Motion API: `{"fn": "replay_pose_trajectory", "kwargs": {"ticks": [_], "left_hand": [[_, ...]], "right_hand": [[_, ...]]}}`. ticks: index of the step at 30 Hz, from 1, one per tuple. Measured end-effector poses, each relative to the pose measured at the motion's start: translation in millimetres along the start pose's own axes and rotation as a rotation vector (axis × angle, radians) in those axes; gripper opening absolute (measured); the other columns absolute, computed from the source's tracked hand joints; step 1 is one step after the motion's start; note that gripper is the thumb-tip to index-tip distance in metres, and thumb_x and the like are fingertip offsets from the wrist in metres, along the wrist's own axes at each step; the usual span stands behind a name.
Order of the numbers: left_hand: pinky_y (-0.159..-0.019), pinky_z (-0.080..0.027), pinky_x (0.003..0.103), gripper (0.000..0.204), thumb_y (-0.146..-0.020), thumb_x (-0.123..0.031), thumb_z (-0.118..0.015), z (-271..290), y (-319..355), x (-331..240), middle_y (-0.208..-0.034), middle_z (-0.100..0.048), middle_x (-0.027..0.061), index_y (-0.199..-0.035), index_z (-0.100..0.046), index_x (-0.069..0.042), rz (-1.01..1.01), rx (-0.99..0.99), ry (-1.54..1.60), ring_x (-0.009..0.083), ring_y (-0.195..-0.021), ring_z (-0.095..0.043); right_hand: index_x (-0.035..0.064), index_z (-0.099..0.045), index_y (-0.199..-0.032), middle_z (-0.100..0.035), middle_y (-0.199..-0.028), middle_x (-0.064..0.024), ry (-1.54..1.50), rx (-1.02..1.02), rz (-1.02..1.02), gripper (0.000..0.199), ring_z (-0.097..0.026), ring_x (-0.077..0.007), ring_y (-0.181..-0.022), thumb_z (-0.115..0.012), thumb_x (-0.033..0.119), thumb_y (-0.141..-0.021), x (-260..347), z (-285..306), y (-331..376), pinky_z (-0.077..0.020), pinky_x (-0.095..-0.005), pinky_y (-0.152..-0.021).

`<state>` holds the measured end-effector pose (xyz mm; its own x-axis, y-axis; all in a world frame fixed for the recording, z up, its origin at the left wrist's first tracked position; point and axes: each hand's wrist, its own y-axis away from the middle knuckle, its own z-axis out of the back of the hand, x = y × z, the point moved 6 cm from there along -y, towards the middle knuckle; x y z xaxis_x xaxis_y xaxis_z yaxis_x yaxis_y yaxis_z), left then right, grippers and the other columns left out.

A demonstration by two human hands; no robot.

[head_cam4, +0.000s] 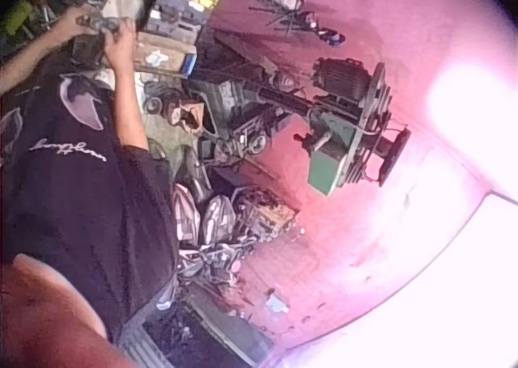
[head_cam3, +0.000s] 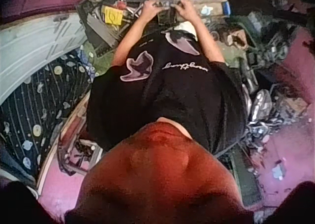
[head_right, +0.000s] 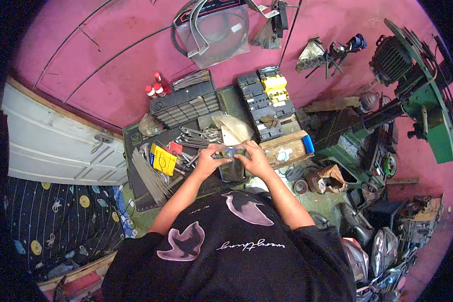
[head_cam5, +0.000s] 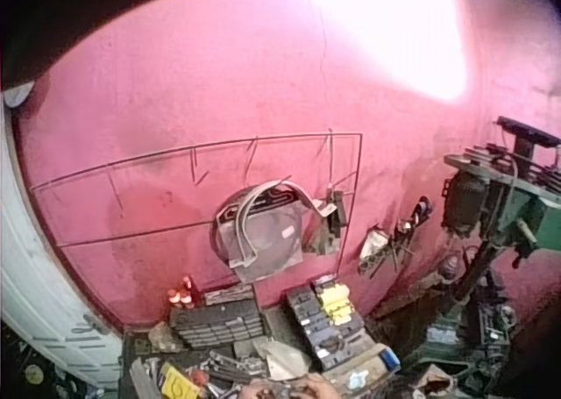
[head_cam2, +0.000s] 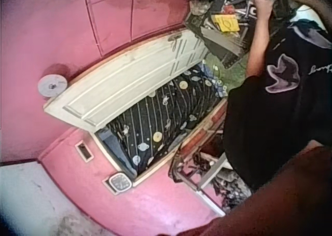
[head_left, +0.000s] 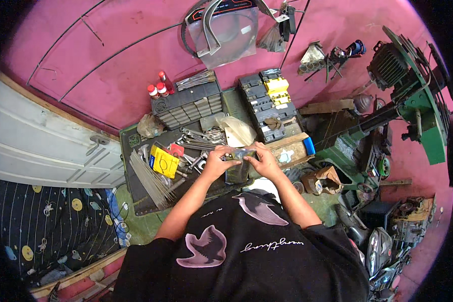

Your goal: The person organizes various metal tools and hardware on a cluttered workbench. They pick up and sort through items such as wrenches, metal rods, and packaged parts, moving them into different piles or containers. The person also handles a blue and white checkered cloth and a plastic package containing small components.

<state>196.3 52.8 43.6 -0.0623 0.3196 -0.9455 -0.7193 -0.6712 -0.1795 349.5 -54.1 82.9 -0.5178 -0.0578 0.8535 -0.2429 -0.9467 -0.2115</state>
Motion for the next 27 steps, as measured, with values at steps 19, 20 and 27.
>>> {"fn": "replay_pose_trajectory", "kwargs": {"ticks": [19,20,27], "left_hand": [[-0.091,-0.049,0.034,0.038,-0.079,-0.019,-0.084,-9,11,6,-0.105,-0.072,0.012,-0.109,-0.072,0.001,-0.011,0.071,0.0,0.0206,-0.1,-0.066],[-0.09,-0.049,0.034,0.037,-0.079,-0.02,-0.083,-8,13,4,-0.105,-0.072,0.012,-0.108,-0.072,0.001,-0.031,0.05,-0.014,0.0211,-0.1,-0.066],[-0.08,-0.05,0.036,0.028,-0.081,-0.017,-0.08,-16,18,29,-0.095,-0.071,0.0149,-0.103,-0.073,0.0,0.231,0.039,-0.13,0.0236,-0.089,-0.065]], "right_hand": [[0.0052,-0.075,-0.099,-0.071,-0.099,-0.0067,-0.221,0.055,-0.144,0.026,-0.065,-0.0172,-0.096,-0.081,0.013,-0.074,-20,-1,7,-0.049,-0.0321,-0.089],[0.0046,-0.075,-0.098,-0.071,-0.1,-0.0069,-0.228,0.047,-0.168,0.025,-0.065,-0.0171,-0.097,-0.08,0.012,-0.075,-23,-3,9,-0.0491,-0.032,-0.089],[0.0039,-0.074,-0.103,-0.074,-0.102,-0.0056,-0.296,-0.036,-0.243,0.022,-0.067,-0.0164,-0.093,-0.078,0.008,-0.082,-26,12,6,-0.0493,-0.0312,-0.092]]}}
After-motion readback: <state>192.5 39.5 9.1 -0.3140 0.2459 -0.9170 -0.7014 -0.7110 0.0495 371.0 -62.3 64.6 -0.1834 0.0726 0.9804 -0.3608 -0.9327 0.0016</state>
